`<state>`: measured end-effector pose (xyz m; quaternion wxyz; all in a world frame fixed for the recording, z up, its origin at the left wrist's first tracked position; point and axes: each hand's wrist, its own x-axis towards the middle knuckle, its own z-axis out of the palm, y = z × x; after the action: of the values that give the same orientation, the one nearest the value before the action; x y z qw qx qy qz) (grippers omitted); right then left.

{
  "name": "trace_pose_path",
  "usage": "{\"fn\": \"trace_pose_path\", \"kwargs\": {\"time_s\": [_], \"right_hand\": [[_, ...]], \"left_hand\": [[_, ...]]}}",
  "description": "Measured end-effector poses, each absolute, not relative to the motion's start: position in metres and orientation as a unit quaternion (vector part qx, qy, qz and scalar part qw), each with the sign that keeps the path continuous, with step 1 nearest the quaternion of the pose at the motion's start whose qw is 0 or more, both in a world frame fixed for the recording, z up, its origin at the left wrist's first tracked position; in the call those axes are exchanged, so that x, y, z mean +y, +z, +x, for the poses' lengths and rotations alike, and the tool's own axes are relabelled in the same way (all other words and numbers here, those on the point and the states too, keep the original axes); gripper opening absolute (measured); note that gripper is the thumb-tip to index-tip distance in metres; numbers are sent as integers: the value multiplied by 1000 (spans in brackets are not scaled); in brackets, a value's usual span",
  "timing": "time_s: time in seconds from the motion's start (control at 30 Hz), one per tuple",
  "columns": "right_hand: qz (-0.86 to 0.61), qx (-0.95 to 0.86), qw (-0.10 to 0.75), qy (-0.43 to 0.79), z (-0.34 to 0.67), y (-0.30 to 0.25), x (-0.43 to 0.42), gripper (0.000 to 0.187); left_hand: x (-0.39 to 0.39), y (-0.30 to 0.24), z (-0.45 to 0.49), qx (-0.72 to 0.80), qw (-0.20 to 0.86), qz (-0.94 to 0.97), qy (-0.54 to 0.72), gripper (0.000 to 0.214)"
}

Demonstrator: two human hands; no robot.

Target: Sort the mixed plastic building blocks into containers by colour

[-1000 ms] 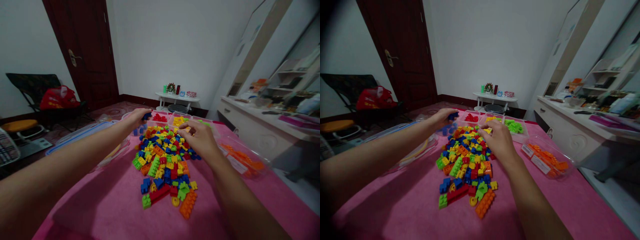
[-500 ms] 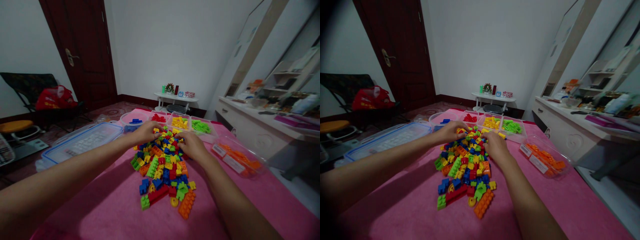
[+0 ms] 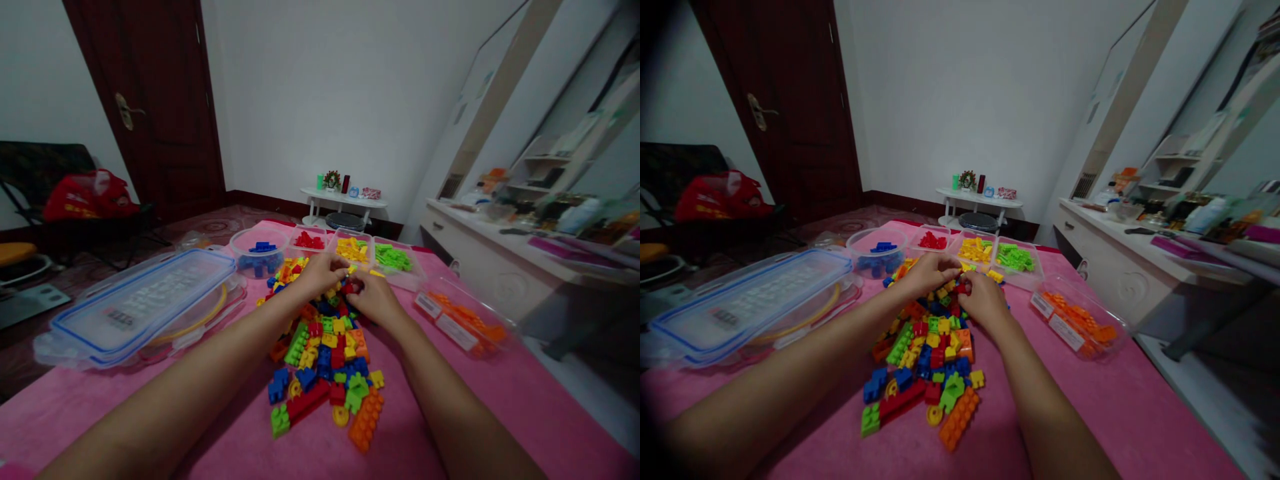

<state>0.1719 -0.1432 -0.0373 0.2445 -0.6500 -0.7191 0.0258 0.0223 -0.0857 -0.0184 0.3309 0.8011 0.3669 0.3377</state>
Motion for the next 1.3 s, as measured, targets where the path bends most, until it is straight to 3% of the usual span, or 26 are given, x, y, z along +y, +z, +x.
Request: {"fn": "trace_pose_path", "kwargs": {"time_s": [0.13, 0.23, 0.37, 0.5, 0.57, 0.63, 0.73, 0.9, 1.0, 1.1, 1.3], "right_hand": [[-634, -662, 392, 76, 172, -23, -145, 24], [-574, -636, 495, 143, 166, -12, -149, 37], [-577, -632, 505, 112, 165, -10, -150, 25], [-621, -724, 282, 100, 171, -23, -148, 11], [-621, -758, 164, 115, 169, -32, -148, 16], [-631, -763, 109, 85, 164, -39, -149, 22], [-646, -757, 87, 44, 156, -43, -152, 23], [-652, -746, 104, 87, 164, -31, -151, 2], [-681, -706, 187, 51, 181, -23, -147, 8], [-707, -665, 239, -25, 195, -23, -142, 27], [-683, -712, 162, -9, 195, -47, -137, 23]], "left_hand": [[-92, -12, 29, 374, 535, 666, 360, 34], [-95, -11, 26, 329, 722, 525, 307, 47], [-85, -12, 14, 284, 826, 404, 271, 38], [-71, -16, 4, 314, 797, 398, 327, 16], [-68, -17, 2, 328, 777, 415, 343, 13], [-69, -17, 2, 334, 760, 438, 346, 13], [-73, -18, 4, 341, 730, 490, 332, 17], [-77, -22, 7, 348, 661, 586, 315, 29], [-76, -26, 7, 340, 639, 612, 319, 32], [-74, -29, 7, 339, 638, 614, 319, 30], [-76, -28, 9, 348, 637, 607, 324, 27]]}}
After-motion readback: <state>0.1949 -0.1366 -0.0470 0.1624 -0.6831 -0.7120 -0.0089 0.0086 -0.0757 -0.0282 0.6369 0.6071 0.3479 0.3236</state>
